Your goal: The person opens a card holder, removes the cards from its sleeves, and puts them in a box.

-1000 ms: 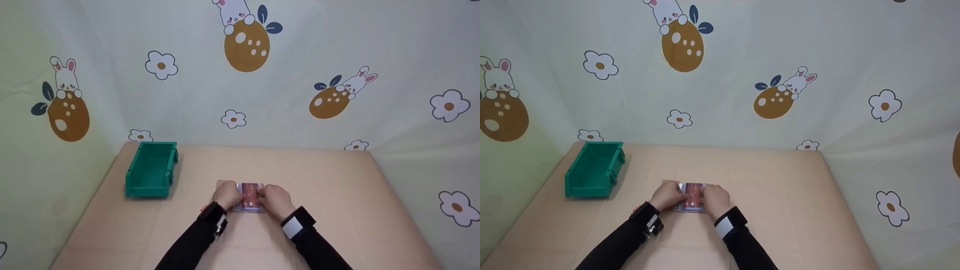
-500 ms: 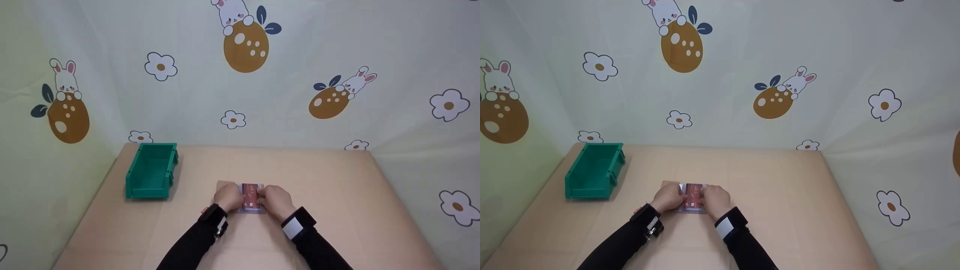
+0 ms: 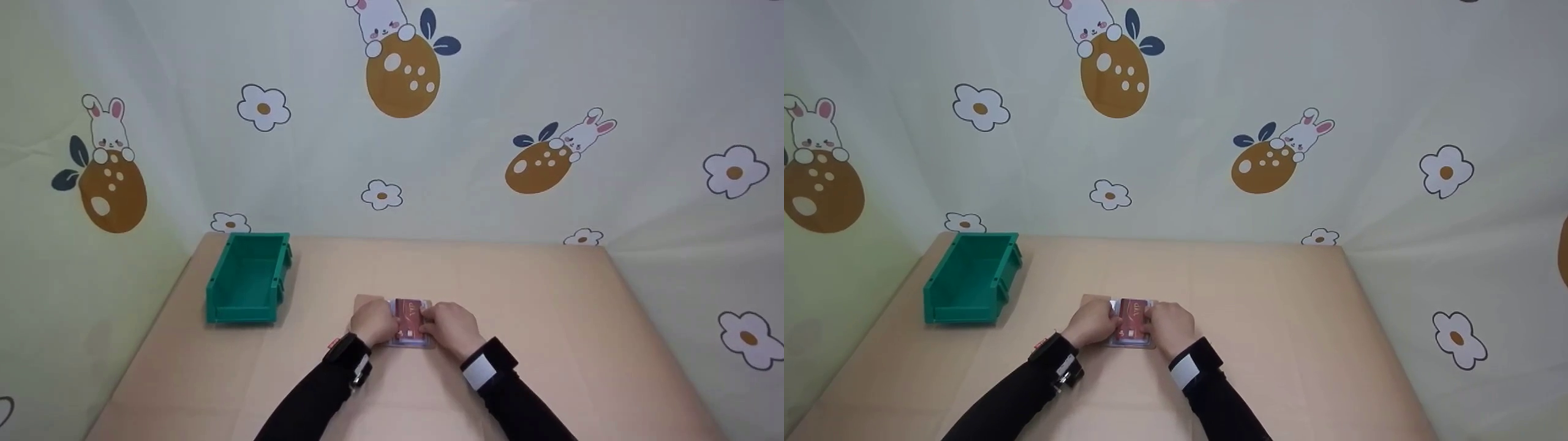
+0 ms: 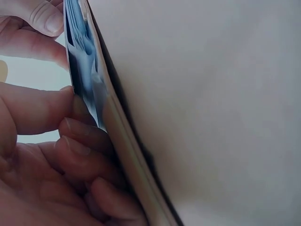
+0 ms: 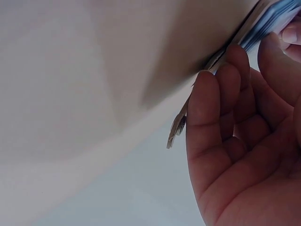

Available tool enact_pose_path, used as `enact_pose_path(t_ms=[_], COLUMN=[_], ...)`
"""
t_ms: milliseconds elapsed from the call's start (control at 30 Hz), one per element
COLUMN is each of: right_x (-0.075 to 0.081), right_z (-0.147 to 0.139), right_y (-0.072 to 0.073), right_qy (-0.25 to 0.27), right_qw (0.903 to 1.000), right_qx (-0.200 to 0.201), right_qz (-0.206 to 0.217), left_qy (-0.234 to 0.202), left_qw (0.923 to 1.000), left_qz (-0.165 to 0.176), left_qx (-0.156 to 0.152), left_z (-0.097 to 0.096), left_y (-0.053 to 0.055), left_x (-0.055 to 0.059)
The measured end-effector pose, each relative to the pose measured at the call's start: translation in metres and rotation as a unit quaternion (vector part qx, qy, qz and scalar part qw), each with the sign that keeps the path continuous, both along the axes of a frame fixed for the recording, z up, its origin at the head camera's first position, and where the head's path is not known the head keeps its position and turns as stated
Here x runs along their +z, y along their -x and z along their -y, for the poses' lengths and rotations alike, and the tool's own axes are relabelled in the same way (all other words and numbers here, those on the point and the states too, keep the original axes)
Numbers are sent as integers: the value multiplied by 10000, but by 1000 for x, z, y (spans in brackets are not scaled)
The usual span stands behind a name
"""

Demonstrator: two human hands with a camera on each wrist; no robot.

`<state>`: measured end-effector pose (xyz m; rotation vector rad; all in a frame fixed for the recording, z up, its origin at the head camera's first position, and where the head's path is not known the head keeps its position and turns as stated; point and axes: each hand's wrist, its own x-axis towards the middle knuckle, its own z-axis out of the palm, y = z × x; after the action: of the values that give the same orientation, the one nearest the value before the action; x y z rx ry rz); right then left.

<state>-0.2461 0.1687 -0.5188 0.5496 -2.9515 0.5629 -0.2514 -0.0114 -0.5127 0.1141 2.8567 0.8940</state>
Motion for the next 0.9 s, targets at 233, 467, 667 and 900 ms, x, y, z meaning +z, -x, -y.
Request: enact_pose_path(t_ms=[233, 467, 667, 900], right_x=[-1, 0, -1, 0], right_z=[-1, 0, 1, 0], right_y=[-1, -1, -2, 0], right_qy=[-3, -29, -87, -112], right_qw=[10000, 10000, 9999, 9999], right_qx=[-64, -67, -99, -102], right_qz=[0, 48, 73, -29], left_qy=[-222, -388, -547, -654], left_qw=[9996, 9992, 9984, 9976], left_qz=[-90, 82, 139, 209], left_qx=[-155, -108, -102, -81], left_z=[4, 8, 11, 12], left_y=[1, 3, 3, 3], left_x=[0, 0, 1, 1])
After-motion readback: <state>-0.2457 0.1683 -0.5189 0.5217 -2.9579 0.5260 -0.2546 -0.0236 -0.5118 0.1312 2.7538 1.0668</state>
